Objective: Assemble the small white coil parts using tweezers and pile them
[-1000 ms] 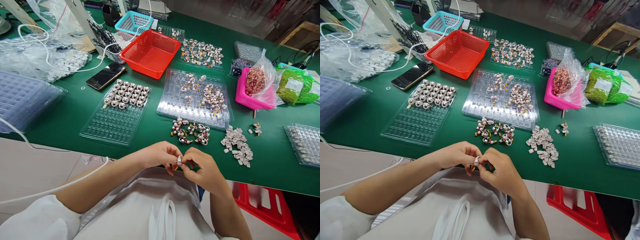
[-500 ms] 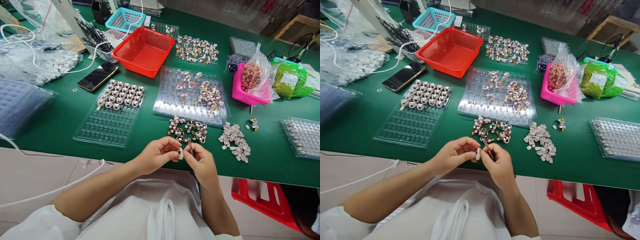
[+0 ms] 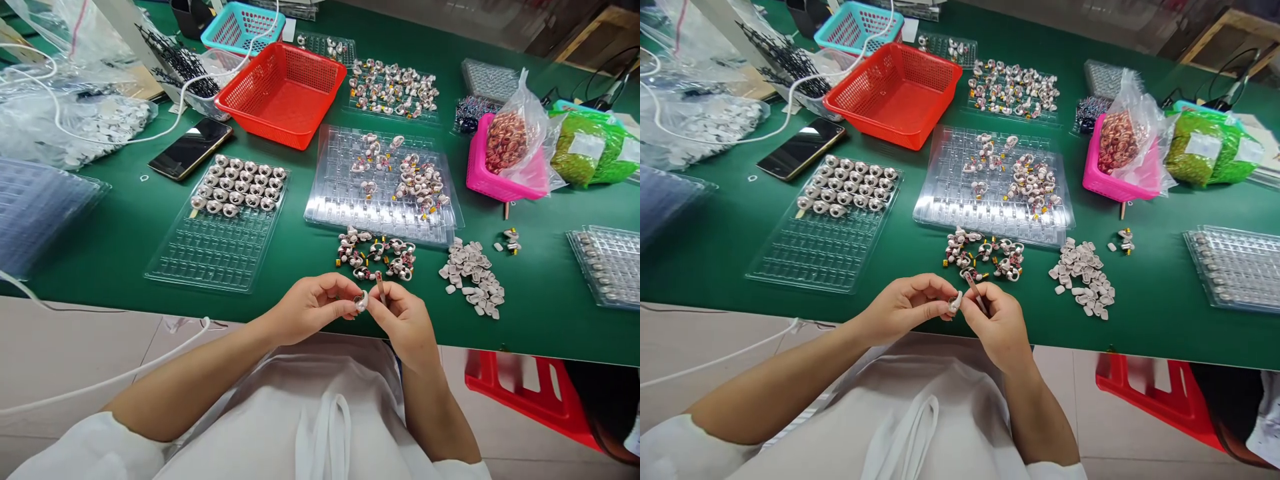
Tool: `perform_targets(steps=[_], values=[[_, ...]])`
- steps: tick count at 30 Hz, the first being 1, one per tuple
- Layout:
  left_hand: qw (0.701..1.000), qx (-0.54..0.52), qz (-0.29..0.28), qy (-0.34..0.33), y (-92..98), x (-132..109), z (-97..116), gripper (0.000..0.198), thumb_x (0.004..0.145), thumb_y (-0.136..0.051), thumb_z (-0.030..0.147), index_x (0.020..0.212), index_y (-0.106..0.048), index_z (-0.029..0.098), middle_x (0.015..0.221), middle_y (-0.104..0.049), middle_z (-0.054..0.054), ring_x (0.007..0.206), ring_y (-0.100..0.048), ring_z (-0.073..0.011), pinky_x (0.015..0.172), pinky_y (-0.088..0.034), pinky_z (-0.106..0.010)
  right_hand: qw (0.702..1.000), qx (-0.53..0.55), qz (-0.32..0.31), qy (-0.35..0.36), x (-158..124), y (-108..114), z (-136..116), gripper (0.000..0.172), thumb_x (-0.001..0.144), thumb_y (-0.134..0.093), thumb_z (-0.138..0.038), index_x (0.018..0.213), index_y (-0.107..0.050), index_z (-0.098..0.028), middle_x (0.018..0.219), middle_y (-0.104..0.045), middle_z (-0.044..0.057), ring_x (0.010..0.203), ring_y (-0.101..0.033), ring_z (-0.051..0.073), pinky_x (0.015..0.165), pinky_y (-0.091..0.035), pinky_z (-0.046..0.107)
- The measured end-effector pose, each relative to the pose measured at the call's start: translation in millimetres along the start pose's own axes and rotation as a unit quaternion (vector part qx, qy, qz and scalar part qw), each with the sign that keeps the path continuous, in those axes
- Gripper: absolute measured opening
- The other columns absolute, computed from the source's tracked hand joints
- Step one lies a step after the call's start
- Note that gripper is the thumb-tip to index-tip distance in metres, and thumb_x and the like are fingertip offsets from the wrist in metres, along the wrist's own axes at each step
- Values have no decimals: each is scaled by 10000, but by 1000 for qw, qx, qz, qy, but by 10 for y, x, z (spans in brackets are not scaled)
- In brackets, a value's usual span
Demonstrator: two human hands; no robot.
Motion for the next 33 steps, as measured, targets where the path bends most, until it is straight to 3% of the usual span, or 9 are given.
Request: perform_targets(steps=[7,15,25,33], values=[[994,107,27,-3,29,-11,14,146,828,-728,234,957,-728,165,841,-769,-38,776,-721,-170,742,-576,-261,1000,-7,-6,9,-5,-16,-21,209,898,-648,-385,825,-664,-190,664,-558,-14,578,-432,115,508,-336,234],[951,298,27,-72,40,-12,147,128,862,-674,205,937,-777,217,875,-807,-12,783,-733,-173,760,-555,-235,997,-61,-17,49,-16,-37,-100,184,932,-610,-349,845,-660,-195,696,-592,-12,582,-472,114,511,-346,234],[969,243,37,-20,49,-8,98,139,829,-682,226,919,-788,210,846,-797,-7,749,-716,-168,718,-560,-230,988,-127,-60,57,45,8,-134,164,939,-602,-315,853,-674,-196,724,-628,-9,589,-491,116,528,-365,238],[981,190,34,13,49,-4,56,120,772,-726,214,870,-784,177,793,-781,-23,709,-694,-158,667,-548,-222,986,-120,-105,54,87,17,-194,222,947,-600,-328,781,-652,-191,643,-568,-32,547,-438,104,509,-344,238]])
Point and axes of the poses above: each hand's wrist, its own x-axis towards the middle knuckle, its own y-axis out of the back of the hand, z = x × y, the point moved 3 cm from there along x, towards the middle knuckle
